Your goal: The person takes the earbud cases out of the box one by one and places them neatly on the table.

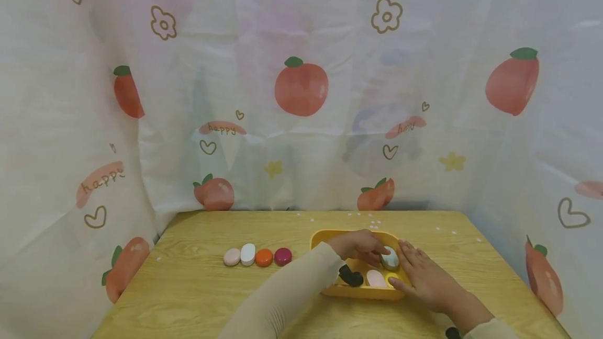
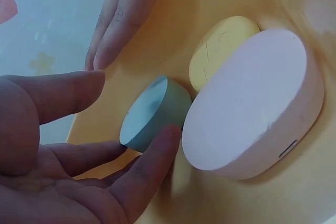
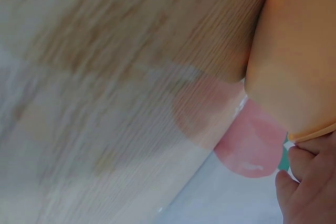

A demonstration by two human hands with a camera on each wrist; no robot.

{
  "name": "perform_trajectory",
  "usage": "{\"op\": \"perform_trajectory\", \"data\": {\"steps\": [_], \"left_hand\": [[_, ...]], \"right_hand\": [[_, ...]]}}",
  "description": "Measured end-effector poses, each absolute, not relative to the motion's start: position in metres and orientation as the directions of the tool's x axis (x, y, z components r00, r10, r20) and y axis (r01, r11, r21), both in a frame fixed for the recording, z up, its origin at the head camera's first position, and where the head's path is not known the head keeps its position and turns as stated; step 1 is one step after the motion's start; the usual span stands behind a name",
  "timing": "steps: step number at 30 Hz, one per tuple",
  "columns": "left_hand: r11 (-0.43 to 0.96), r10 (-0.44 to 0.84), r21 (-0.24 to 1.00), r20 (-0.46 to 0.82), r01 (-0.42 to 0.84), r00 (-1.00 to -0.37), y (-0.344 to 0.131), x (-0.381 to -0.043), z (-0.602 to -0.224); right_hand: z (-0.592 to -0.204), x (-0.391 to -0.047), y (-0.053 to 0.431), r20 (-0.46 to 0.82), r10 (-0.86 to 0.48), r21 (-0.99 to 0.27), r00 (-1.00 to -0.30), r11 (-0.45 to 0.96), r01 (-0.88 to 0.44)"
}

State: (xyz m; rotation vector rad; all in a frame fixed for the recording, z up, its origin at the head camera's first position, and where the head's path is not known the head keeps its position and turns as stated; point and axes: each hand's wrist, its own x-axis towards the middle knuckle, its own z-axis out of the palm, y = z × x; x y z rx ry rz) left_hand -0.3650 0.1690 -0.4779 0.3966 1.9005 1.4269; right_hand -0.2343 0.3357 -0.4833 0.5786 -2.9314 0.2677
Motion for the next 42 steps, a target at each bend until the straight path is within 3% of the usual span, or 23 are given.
{"op": "perform_trajectory", "data": {"steps": [16,29,42], "left_hand": [[0.315,0.614,0.931,-0.35,-0.187,-0.707,0.174,-0.363,-0.48],[0.347,0.709,0.926,-0.361,-0.146,-0.606,0.175,-0.368,-0.486],[0.356,0.663,0.93,-0.324,-0.098,-0.675,0.174,-0.364,-0.483]], "right_hand": [[-0.481,-0.233,0.334,0.167,-0.367,-0.149,-0.915,0.908,-0.391],[-0.482,-0.233,0.333,0.173,-0.364,-0.138,-0.915,0.911,-0.388],[-0.481,-0.233,0.333,0.172,-0.36,-0.131,-0.917,0.914,-0.383]]}}
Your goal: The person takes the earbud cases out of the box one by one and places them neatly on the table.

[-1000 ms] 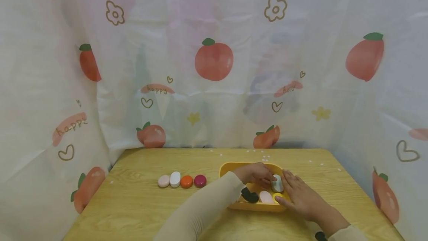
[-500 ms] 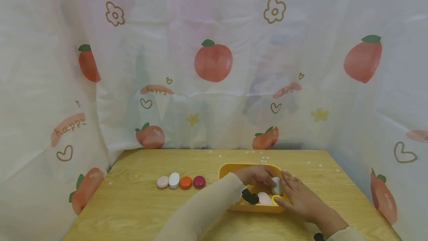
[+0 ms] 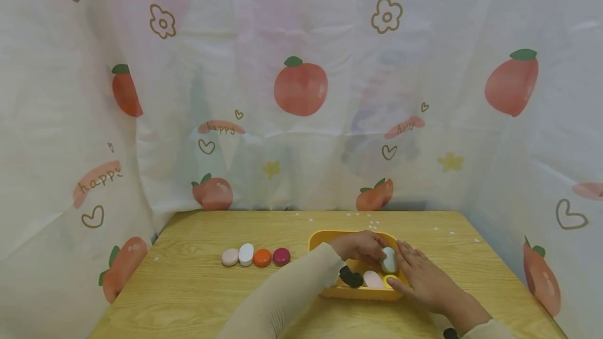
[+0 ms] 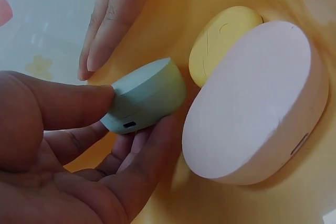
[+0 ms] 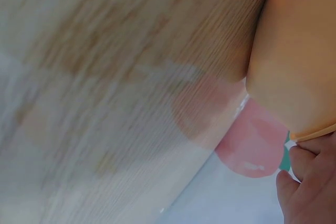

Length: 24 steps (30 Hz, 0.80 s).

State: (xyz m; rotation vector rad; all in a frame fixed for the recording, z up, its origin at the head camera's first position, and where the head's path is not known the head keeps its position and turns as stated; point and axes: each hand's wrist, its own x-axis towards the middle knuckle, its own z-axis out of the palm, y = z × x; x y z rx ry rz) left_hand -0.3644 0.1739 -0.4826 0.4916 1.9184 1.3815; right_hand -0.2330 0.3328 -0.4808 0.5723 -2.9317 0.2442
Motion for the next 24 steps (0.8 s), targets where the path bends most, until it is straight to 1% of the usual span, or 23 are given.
{"op": "perform_trajectory", "data": {"steps": [6,10,14,24], "left_hand": [[0.327,0.683,0.939,-0.314,-0.108,-0.659,0.167,-0.363,-0.476],[0.3,0.701,0.949,-0.29,-0.1,-0.651,0.161,-0.363,-0.473],[0.278,0.704,0.955,-0.276,-0.103,-0.654,0.155,-0.364,-0.47],[0.275,0.691,0.955,-0.277,-0.112,-0.668,0.137,-0.367,-0.464]], "right_hand": [[-0.483,-0.234,0.334,0.186,-0.374,-0.105,-0.909,0.912,-0.397],[-0.483,-0.234,0.334,0.19,-0.372,-0.112,-0.909,0.911,-0.397],[-0.483,-0.233,0.333,0.194,-0.371,-0.118,-0.908,0.91,-0.397],[-0.483,-0.235,0.333,0.186,-0.367,-0.108,-0.911,0.914,-0.39]]}}
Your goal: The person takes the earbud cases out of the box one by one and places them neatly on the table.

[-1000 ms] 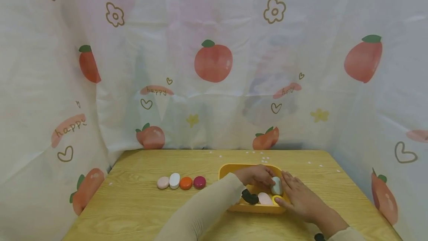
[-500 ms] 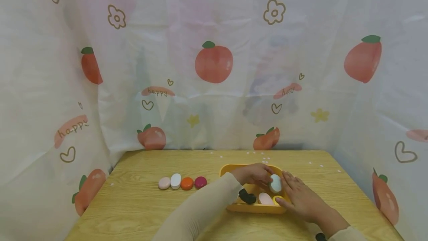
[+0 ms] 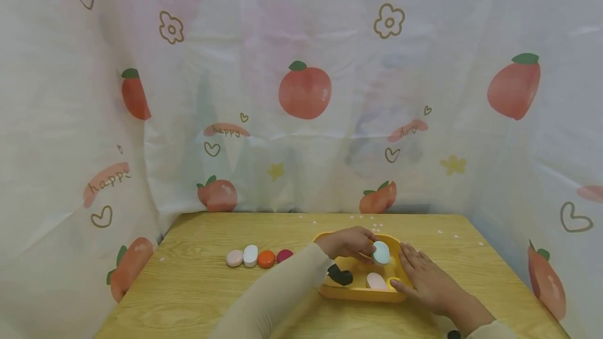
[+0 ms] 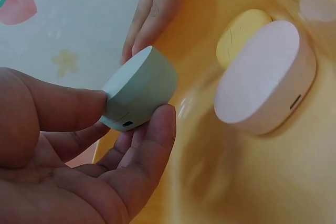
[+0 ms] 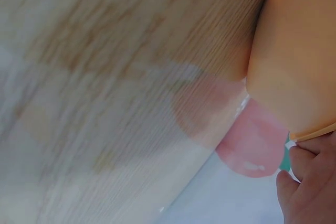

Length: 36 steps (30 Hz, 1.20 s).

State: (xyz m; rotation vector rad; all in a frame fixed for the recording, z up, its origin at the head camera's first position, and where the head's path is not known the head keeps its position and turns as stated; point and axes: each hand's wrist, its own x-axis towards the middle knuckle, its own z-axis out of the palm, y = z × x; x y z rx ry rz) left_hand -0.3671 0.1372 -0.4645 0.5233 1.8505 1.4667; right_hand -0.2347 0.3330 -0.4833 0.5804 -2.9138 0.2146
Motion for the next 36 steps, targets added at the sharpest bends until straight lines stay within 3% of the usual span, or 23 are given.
{"op": "perform_trajectory", "data": {"steps": [23,36], "left_hand": [[0.177,0.704,0.972,-0.235,-0.156,-0.671,0.084,-0.361,-0.466],[0.164,0.729,0.979,-0.201,-0.119,-0.654,0.06,-0.38,-0.432]], "right_hand": [[-0.493,-0.228,0.329,0.176,-0.395,-0.119,-0.902,0.901,-0.418],[-0.478,-0.239,0.334,0.136,-0.396,-0.157,-0.908,0.896,-0.415]]}}
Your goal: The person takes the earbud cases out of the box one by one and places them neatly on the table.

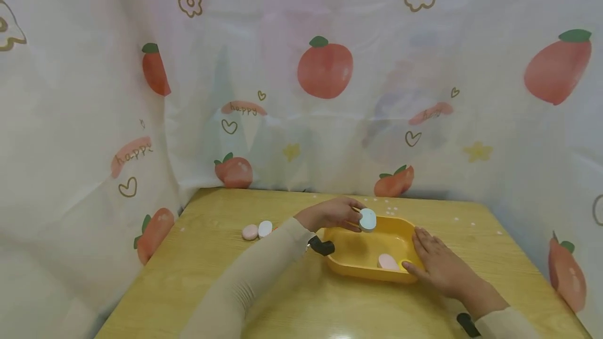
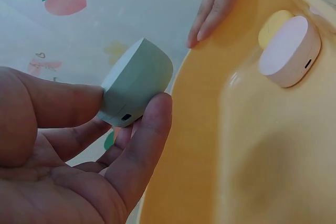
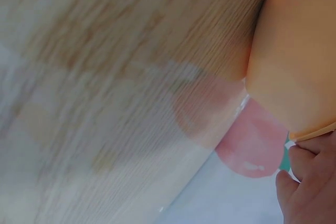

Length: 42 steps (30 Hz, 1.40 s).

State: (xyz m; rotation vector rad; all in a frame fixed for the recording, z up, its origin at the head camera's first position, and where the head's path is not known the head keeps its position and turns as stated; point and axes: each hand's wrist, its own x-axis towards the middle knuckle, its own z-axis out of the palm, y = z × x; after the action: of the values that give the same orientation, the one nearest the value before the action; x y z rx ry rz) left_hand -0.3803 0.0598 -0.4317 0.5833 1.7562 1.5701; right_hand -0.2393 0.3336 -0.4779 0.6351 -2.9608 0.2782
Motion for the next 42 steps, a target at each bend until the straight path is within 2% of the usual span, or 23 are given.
{"op": "perform_trajectory", "data": {"steps": [17,25,32,42], "left_hand": [[0.13,0.711,0.985,-0.171,-0.112,-0.681,-0.005,-0.375,-0.416],[0.124,0.679,0.984,-0.178,-0.128,-0.712,-0.037,-0.372,-0.429],[0.176,0.628,0.974,-0.223,-0.144,-0.745,-0.065,-0.362,-0.441],[0.141,0.661,0.977,-0.212,-0.159,-0.72,-0.091,-0.35,-0.464]], "right_hand": [[-0.479,-0.246,0.339,0.114,-0.405,-0.144,-0.907,0.897,-0.418],[-0.476,-0.244,0.337,0.11,-0.401,-0.137,-0.909,0.9,-0.413],[-0.476,-0.245,0.336,0.114,-0.402,-0.135,-0.908,0.9,-0.415],[-0.48,-0.241,0.337,0.118,-0.391,-0.179,-0.913,0.896,-0.407]]}}
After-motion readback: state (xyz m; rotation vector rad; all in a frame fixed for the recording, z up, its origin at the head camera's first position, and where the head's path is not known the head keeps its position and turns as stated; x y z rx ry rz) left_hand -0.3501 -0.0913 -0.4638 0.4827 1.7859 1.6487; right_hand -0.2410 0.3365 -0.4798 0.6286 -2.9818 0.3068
